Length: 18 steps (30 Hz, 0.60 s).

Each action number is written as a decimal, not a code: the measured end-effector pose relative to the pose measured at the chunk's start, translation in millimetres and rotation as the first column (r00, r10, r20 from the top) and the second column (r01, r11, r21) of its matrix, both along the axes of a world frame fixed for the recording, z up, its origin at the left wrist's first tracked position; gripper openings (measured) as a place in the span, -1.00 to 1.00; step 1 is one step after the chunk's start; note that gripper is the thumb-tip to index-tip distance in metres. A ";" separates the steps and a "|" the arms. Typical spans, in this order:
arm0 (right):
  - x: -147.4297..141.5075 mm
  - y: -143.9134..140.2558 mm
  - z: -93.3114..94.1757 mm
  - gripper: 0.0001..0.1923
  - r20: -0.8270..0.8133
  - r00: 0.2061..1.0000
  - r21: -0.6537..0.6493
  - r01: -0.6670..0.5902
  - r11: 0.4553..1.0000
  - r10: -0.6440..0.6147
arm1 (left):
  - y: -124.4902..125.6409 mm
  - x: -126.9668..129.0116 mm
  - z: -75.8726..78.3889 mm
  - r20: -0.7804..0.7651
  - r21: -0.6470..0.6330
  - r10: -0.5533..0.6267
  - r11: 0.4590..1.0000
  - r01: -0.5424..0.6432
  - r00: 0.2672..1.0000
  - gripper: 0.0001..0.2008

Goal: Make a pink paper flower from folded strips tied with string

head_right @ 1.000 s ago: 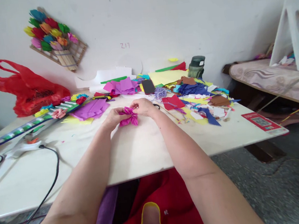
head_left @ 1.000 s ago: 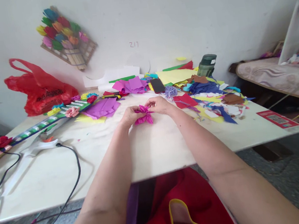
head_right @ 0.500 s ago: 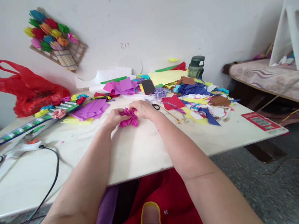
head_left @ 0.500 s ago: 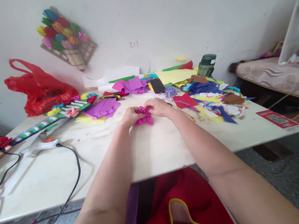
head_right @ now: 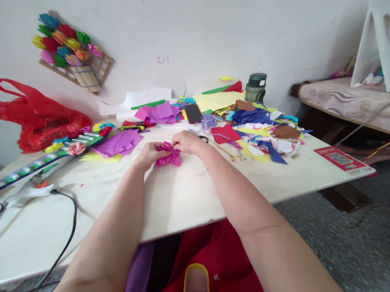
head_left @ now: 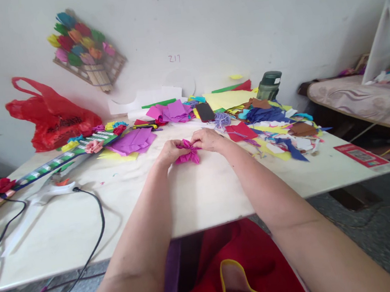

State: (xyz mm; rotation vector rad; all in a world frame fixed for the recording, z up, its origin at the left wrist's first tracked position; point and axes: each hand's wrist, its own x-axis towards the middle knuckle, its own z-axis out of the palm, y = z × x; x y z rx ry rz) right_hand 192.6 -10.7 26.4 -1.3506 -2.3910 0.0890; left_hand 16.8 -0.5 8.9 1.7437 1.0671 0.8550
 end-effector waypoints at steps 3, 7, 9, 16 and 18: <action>-2.3 -4.2 1.4 -0.79 -0.034 0.996 -0.025 0.084 0.996 -0.085 | -0.6 0.1 0.9 -0.002 0.005 -0.006 1.000 0.006 1.000 -0.76; -6.4 -5.7 -0.2 -0.80 -0.082 0.977 -0.056 0.192 0.980 -0.196 | 1.8 -0.1 -1.3 -0.049 0.041 -0.012 0.999 0.014 0.999 -0.79; -7.2 -4.4 -1.7 -0.82 -0.097 0.972 -0.077 0.207 0.975 -0.214 | 3.5 -0.4 -3.0 -0.072 0.049 -0.010 0.999 0.014 0.997 -0.80; -3.1 -2.7 -0.4 -0.81 -0.116 0.954 -0.172 0.255 0.951 -0.277 | 2.5 -0.4 -3.0 -0.079 0.032 -0.017 0.999 0.020 0.997 -0.77; -1.9 -3.0 1.3 -0.80 -0.118 0.953 -0.180 0.254 0.950 -0.278 | 0.4 0.2 -2.1 -0.052 0.024 -0.026 0.999 0.027 0.998 -0.77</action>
